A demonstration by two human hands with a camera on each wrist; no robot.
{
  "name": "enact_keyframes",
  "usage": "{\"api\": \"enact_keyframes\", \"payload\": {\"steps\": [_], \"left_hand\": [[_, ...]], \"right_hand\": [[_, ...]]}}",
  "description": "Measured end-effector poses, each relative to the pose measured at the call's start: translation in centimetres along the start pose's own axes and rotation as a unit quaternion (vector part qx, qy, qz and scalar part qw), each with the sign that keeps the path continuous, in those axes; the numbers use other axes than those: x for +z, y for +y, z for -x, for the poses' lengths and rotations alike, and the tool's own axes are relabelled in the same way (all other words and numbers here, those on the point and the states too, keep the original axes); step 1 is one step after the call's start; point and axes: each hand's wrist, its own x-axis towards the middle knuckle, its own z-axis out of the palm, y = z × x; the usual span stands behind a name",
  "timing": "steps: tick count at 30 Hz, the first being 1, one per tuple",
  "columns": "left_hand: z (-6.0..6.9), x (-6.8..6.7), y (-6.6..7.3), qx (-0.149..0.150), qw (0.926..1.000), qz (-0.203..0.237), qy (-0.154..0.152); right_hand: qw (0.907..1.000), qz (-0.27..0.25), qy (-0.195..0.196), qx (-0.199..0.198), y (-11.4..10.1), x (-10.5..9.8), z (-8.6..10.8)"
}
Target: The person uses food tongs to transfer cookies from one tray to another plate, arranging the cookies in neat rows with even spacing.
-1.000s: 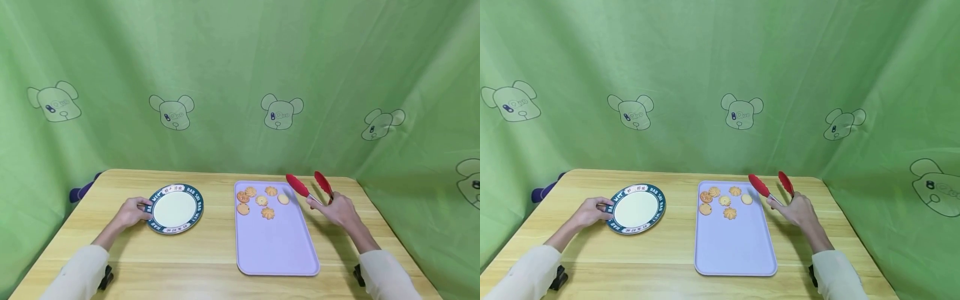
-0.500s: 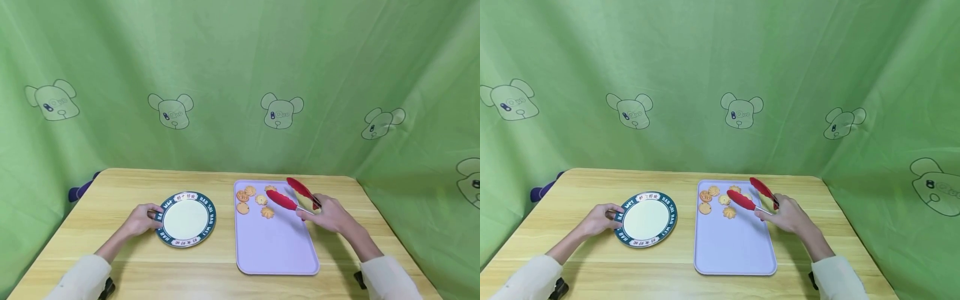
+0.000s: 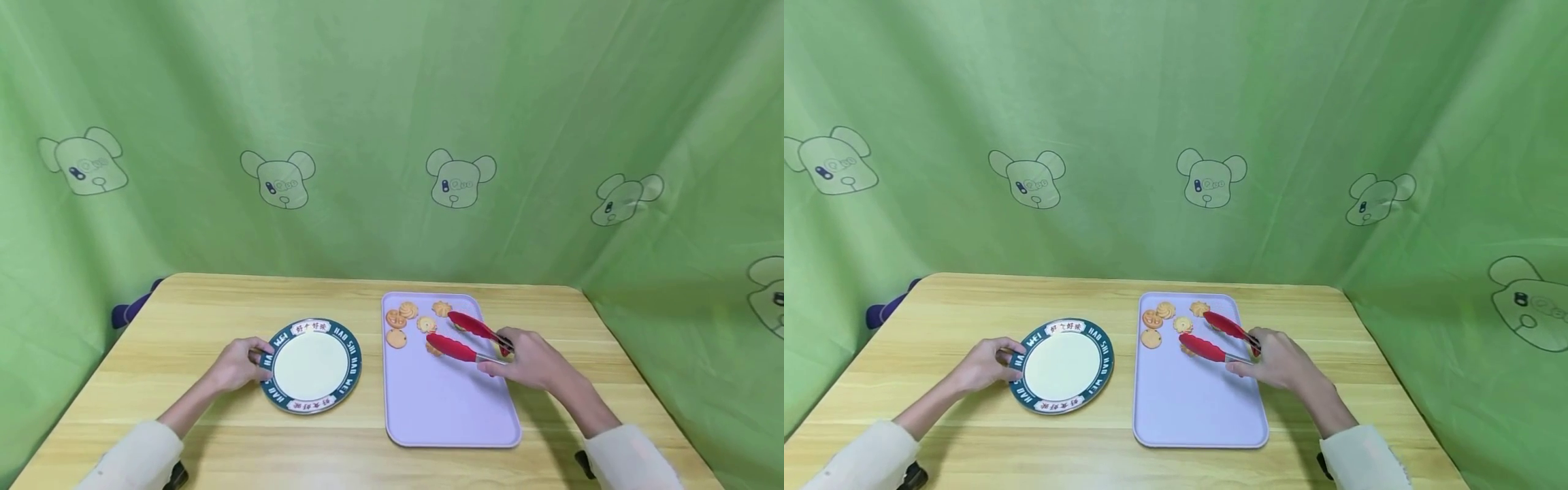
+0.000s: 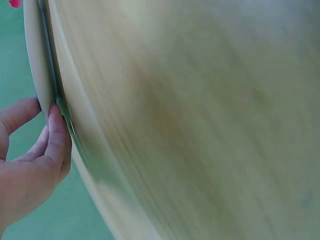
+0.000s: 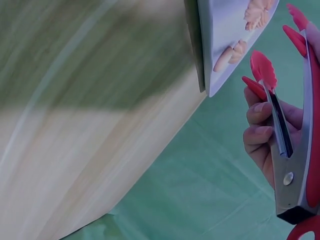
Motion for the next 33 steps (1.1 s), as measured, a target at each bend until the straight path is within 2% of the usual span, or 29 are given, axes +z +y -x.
{"api": "enact_keyframes", "payload": {"steps": [5,10,20,33], "left_hand": [[0.3,0.1,0.1,0.001,1.0,-0.001,-0.002],[0.6,0.4,0.3,-0.004,0.9999,-0.005,-0.012],[1.1,0.6,0.6,-0.01,0.9998,-0.009,-0.011],[1.1,0.6,0.6,-0.008,0.9998,-0.012,-0.012]], "right_hand": [[0.9999,0.009,-0.006,-0.009,0.0,0.6,0.1],[0.9998,0.013,-0.013,-0.005,0.0,1.2,0.1],[0.9997,0.014,-0.022,0.002,0.1,1.9,0.0],[0.9999,0.012,-0.011,-0.001,-0.3,2.2,0.2]]}}
